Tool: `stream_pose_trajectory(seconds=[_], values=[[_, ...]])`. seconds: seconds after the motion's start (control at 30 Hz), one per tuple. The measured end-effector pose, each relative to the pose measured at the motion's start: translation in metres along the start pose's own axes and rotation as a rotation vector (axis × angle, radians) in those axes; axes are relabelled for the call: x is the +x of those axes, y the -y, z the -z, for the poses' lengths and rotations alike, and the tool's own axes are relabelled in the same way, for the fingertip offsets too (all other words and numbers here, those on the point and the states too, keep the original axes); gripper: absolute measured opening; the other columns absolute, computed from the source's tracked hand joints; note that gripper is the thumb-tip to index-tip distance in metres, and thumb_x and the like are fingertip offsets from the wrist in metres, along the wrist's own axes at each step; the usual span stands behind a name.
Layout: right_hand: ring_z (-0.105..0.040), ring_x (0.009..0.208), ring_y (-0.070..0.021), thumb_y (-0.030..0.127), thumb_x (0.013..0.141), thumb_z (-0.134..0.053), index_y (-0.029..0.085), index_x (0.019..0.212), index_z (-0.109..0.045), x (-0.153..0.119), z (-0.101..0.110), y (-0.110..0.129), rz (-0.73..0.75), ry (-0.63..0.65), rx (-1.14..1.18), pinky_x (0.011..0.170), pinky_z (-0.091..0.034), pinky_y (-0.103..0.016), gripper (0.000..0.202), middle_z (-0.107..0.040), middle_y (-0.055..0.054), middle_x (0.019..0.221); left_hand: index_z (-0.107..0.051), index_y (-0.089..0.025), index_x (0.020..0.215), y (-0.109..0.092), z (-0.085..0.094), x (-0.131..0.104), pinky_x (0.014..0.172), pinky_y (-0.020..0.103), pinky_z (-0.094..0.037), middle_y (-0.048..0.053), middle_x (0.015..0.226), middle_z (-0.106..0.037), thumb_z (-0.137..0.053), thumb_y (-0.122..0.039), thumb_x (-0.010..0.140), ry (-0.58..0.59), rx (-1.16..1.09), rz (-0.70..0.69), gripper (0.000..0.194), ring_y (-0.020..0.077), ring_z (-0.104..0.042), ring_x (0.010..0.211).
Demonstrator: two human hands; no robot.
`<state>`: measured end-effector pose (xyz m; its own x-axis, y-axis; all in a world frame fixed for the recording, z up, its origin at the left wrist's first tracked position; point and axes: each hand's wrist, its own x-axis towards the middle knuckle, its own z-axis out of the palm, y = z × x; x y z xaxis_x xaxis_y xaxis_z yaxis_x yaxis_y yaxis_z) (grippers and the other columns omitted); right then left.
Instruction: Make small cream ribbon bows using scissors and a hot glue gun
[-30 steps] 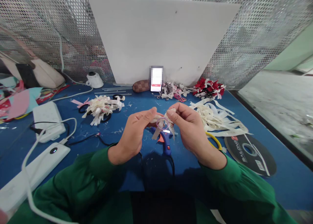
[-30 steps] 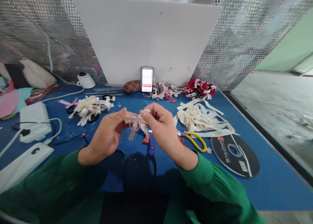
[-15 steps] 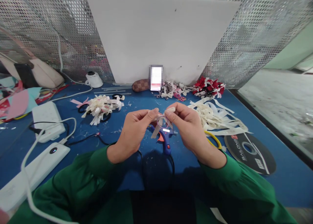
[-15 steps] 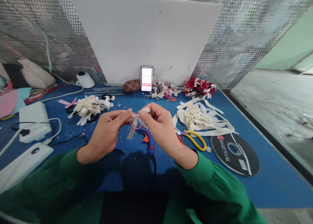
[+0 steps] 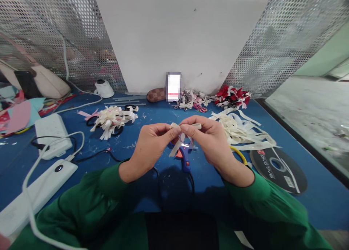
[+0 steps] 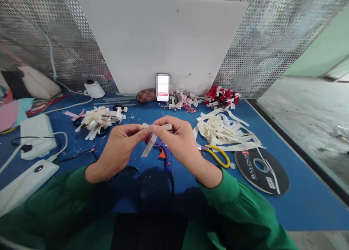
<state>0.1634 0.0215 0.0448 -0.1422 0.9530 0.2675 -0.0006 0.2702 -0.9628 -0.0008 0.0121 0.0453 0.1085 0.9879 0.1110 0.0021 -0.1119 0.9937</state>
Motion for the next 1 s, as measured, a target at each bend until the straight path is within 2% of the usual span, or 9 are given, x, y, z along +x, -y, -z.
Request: stream_pose_trajectory(seconds=[0.13,0.27,0.4,0.57,0.63,0.73,0.93,1.0], values=[[-0.056,0.060,-0.0107,0.037,0.079,-0.081,0.020,0.077,-0.072,-0.001,-0.002,0.001,-0.027,0.036,0.028,0.054,-0.040,-0.025,0.020,-0.067,0.001,0.069,-0.075,-0.020,0.063,0.000,0.001,-0.001,0.048,0.022,-0.046,-0.001,0.058,-0.069,-0.081,-0.035,0.079,0.050,0.022,0.034,0.023,0.0124,-0.062,0.051],[-0.058,0.058,-0.0110,0.038,0.078,-0.081,0.020,0.075,-0.069,-0.001,-0.003,0.001,-0.053,0.062,0.081,0.052,-0.041,-0.024,0.023,-0.066,0.002,0.066,-0.076,-0.020,0.062,0.000,0.002,-0.001,0.051,0.022,-0.047,-0.001,0.057,-0.070,-0.079,-0.034,0.081,0.057,0.093,0.028,0.024,0.0123,-0.063,0.053],[-0.051,0.056,-0.0092,0.036,0.082,-0.075,0.019,0.073,-0.065,0.000,-0.003,-0.001,-0.079,0.036,0.047,0.052,-0.038,-0.024,0.022,-0.061,0.003,0.063,-0.076,-0.019,0.062,0.002,0.002,0.000,0.056,0.022,-0.048,0.000,0.059,-0.070,-0.078,-0.035,0.082,0.045,0.167,0.027,0.026,0.0124,-0.062,0.057],[-0.040,0.054,-0.0077,0.031,0.087,-0.066,0.019,0.073,-0.059,0.002,-0.004,-0.005,-0.057,-0.080,-0.015,0.050,-0.031,-0.025,0.020,-0.050,0.006,0.061,-0.082,-0.022,0.077,0.008,0.001,0.000,0.055,0.023,-0.049,0.001,0.068,-0.075,-0.078,-0.037,0.083,0.045,0.066,0.051,0.017,0.0130,-0.063,0.058],[-0.039,0.054,-0.0077,0.029,0.088,-0.065,0.020,0.073,-0.057,0.001,-0.006,-0.005,-0.035,-0.097,-0.012,0.050,-0.030,-0.025,0.020,-0.048,0.006,0.062,-0.081,-0.022,0.076,0.009,0.000,-0.001,0.055,0.023,-0.049,0.000,0.067,-0.075,-0.077,-0.035,0.084,0.045,0.051,0.031,0.016,0.0128,-0.064,0.057],[-0.039,0.054,-0.0080,0.028,0.088,-0.064,0.020,0.074,-0.057,-0.002,-0.009,-0.006,-0.049,-0.114,0.010,0.049,-0.029,-0.025,0.018,-0.048,0.006,0.061,-0.079,-0.021,0.072,0.009,-0.002,-0.003,0.056,0.023,-0.050,-0.001,0.065,-0.074,-0.077,-0.027,0.083,0.015,0.115,-0.078,0.013,0.0123,-0.064,0.058],[-0.039,0.055,-0.0081,0.030,0.086,-0.067,0.020,0.073,-0.057,-0.003,-0.012,-0.010,-0.072,-0.120,0.099,0.049,-0.029,-0.025,0.019,-0.048,0.006,0.062,-0.077,-0.018,0.068,0.007,-0.006,-0.006,0.061,0.022,-0.050,0.000,0.065,-0.074,-0.075,-0.012,0.081,-0.067,0.348,-0.508,0.014,0.0117,-0.066,0.062],[-0.039,0.055,-0.0082,0.030,0.085,-0.068,0.020,0.073,-0.057,-0.001,-0.011,-0.011,-0.072,-0.115,0.102,0.050,-0.029,-0.025,0.019,-0.048,0.006,0.062,-0.078,-0.019,0.069,0.008,-0.005,-0.005,0.062,0.023,-0.050,0.000,0.066,-0.074,-0.075,-0.013,0.081,-0.077,0.355,-0.505,0.013,0.0120,-0.066,0.062]])
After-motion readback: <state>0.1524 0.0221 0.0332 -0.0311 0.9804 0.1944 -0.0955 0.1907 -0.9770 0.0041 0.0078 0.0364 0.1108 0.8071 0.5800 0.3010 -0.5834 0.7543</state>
